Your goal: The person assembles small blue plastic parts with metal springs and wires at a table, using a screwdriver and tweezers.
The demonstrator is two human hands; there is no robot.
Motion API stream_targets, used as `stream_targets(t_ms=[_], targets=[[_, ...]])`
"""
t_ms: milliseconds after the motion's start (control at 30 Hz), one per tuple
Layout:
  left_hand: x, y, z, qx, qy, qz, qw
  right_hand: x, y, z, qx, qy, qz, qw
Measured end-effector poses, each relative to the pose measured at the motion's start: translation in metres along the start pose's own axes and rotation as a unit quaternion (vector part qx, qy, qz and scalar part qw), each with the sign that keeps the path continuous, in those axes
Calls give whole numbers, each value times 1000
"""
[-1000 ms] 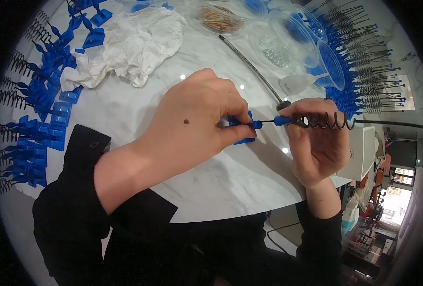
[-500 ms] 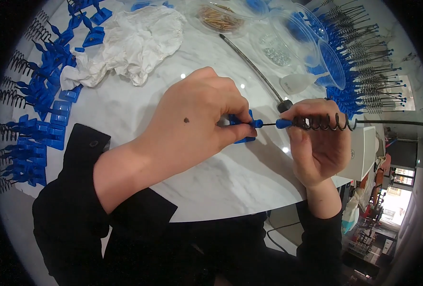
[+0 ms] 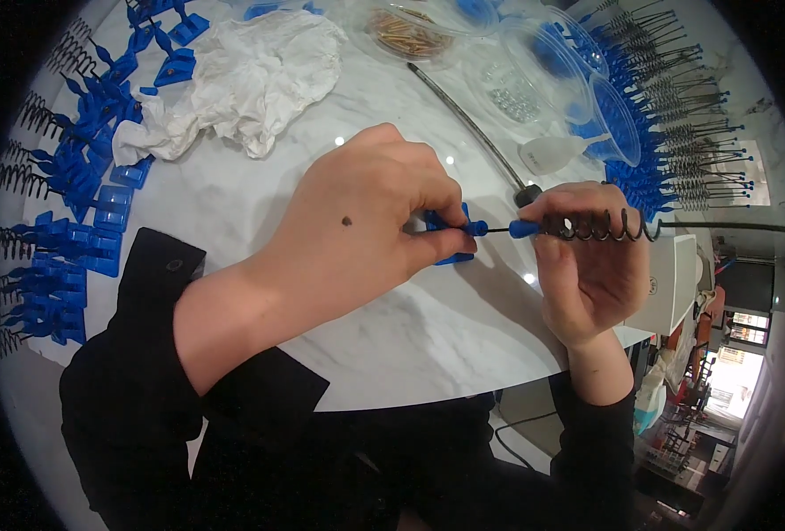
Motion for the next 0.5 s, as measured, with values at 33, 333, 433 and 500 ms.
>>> stream_targets(t_ms=[33,333,433,500], targets=[[-1,0,-1,1,3,-1,1000,-1,0,1,0,0,0,1000],[0,0,1,-11,-13,1,1000,2,0,-1,24,-22,35,999],[0,0,0,-8,-13,-3,1000,2,1,3,-4,-11,21,1000],[0,-1,1,-6,-10,-3,1000,1,0,0,9,27,-1,1000]])
Point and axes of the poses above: each hand's wrist, its own y-axis away from the middle knuckle, its own x-axis out of the back of the hand, z = x × y, the point moved 9 cm from there along -y, towards the middle knuckle, and after that the axes turned 3 degrees about y, right-handed, at the moved point
